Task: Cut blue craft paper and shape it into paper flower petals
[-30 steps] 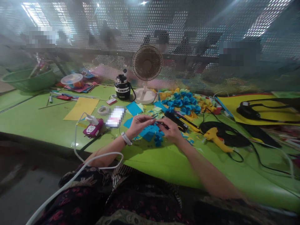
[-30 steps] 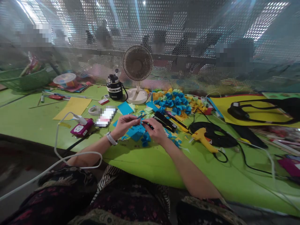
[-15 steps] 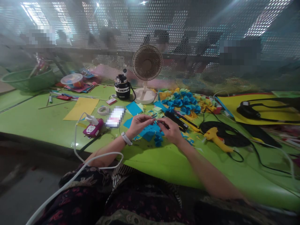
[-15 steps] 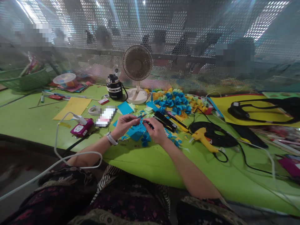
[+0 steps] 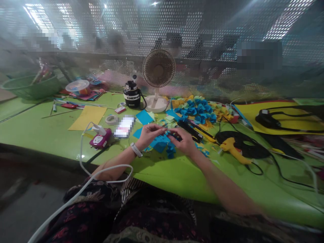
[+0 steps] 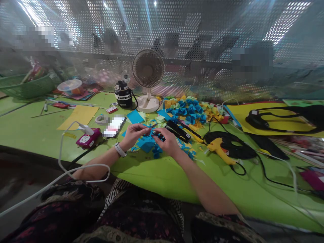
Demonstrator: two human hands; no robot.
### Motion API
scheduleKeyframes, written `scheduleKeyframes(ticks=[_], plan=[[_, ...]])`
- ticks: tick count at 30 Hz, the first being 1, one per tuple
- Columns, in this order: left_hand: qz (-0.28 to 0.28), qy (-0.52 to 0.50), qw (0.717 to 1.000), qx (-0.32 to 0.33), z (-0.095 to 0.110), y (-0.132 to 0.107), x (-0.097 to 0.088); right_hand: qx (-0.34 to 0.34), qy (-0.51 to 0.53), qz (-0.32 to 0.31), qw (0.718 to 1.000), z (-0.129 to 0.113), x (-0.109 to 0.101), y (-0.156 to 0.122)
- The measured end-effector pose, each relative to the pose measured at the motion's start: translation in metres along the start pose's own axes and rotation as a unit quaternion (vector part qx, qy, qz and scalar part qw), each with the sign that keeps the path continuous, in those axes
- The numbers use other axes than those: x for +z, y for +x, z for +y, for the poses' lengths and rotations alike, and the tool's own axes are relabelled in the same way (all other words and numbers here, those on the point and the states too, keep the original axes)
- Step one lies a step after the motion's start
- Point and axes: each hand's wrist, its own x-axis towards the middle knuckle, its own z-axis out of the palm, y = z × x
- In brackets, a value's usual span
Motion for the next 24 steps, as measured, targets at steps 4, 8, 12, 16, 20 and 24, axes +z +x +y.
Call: scheduleKeyframes(ticks=[4,8,12,16,20,24], plan=[[-0.002,0.002,1.0,0.002,-0.0012,0.0005,-0.0003,0.001,0.019,0.003,1.0,0.0007,0.0004,-0.0003],[-0.021,-0.009,1.0,0.004,-0.0032,0.0011,-0.0007,0.013,0.032,0.0,0.999,0.0021,0.0002,0.0],[-0.022,-0.021,0.999,-0.012,-0.0033,0.0015,-0.0004,0.019,0.048,-0.01,0.999,0.0041,0.0003,-0.0007],[-0.027,-0.02,0.999,-0.018,-0.0025,0.0007,-0.0007,0.042,0.063,-0.025,0.997,0.0019,-0.0001,-0.0013],[-0.016,-0.002,1.0,-0.004,-0.0021,0.0,-0.0014,0.035,0.037,-0.009,0.999,-0.0029,-0.0005,-0.0004],[-0.01,-0.002,1.0,-0.009,-0.0006,-0.0003,-0.001,0.042,0.057,-0.002,0.998,-0.0033,0.0002,-0.0002]])
